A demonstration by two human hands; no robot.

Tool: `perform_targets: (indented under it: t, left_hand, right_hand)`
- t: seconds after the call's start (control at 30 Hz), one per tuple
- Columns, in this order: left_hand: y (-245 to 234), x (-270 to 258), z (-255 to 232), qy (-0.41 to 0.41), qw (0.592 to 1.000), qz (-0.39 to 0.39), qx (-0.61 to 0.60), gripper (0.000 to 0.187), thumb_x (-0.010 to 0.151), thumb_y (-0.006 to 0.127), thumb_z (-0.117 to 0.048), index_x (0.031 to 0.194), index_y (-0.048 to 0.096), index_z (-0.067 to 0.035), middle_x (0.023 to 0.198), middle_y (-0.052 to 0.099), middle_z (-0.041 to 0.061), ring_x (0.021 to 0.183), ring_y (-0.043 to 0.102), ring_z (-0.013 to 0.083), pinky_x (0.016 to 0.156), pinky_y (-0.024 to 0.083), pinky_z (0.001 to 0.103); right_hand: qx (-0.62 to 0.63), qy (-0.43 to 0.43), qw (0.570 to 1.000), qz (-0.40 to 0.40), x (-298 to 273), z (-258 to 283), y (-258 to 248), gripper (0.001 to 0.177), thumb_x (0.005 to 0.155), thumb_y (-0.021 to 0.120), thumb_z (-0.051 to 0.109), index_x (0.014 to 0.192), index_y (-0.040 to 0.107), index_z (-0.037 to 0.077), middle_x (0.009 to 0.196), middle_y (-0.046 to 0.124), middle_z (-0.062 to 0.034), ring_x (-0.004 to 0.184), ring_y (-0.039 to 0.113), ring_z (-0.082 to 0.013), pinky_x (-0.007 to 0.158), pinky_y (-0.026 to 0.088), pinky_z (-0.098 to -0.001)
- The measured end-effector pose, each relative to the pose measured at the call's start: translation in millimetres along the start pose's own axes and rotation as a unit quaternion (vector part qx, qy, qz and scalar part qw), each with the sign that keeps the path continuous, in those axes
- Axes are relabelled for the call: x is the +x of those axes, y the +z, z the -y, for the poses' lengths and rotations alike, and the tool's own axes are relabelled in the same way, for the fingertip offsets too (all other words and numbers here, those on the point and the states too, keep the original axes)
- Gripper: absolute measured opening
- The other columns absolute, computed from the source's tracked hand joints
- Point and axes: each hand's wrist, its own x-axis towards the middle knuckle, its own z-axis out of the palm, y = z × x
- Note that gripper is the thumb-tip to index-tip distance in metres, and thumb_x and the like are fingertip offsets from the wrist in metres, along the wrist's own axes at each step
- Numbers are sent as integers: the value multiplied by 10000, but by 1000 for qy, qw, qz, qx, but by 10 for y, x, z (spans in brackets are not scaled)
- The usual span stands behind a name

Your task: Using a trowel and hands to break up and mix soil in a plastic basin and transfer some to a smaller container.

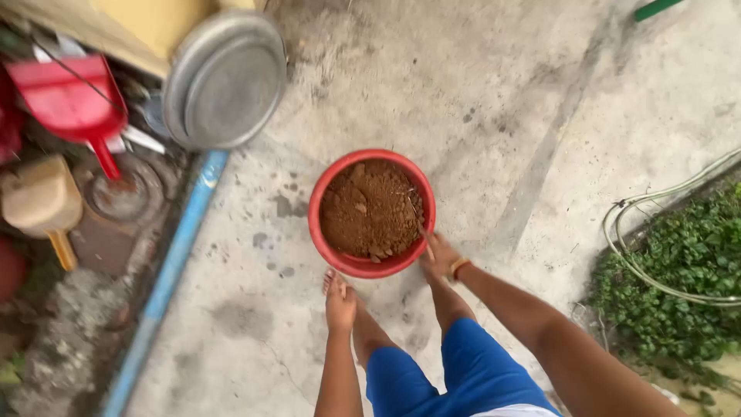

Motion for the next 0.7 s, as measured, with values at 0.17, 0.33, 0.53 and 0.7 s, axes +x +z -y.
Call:
perform_targets:
  t: [0.17, 0.33, 0.53, 0.7]
  left_hand:
    - [785, -264, 67, -163, 932, -39, -320, 565, 967, 565, -63, 1519, 449, -32, 1242, 630, 135, 1031, 601, 214, 907, 500, 337]
    - [722, -235, -778, -142, 944, -138, -264, 460, 1014, 559, -5, 1469, 493, -9, 1192, 665, 122, 996, 603, 172, 922, 506, 320]
    - [1547, -443, -798, -260, 899, -131, -326, 425, 1036, 497, -45, 1460, 480, -61, 1336, 583, 21, 1115, 579, 79, 905, 477, 214]
    - [1749, -766, -703, -259, 849, -191, -418, 454, 1000, 505, -3, 1449, 518, -66, 1248, 634, 62, 952, 620, 129, 821, 507, 255]
  right_hand:
    - [52, 20, 998, 20, 1131, -83, -398, 942, 773, 798, 370, 1585, 354, 191, 1450, 476, -256, 1357, 476, -428, 1163, 414, -474]
    - [10, -88, 995, 48, 1990, 12, -523, 843, 839, 785, 418, 1543, 425, 128, 1519, 455, -252, 1428, 415, -414, 1198, 372, -480]
    - [-47, -44, 995, 74, 2299, 276, -353, 971, 847, 741, 572, 1596, 296, 142, 1594, 328, -245, 1465, 325, -435, 1199, 323, -518]
    - [-48, 134, 989, 28, 2033, 719, 117, 982, 809, 664, 680, 1589, 283, 219, 1625, 211, -244, 1453, 243, -494, 1152, 308, -582]
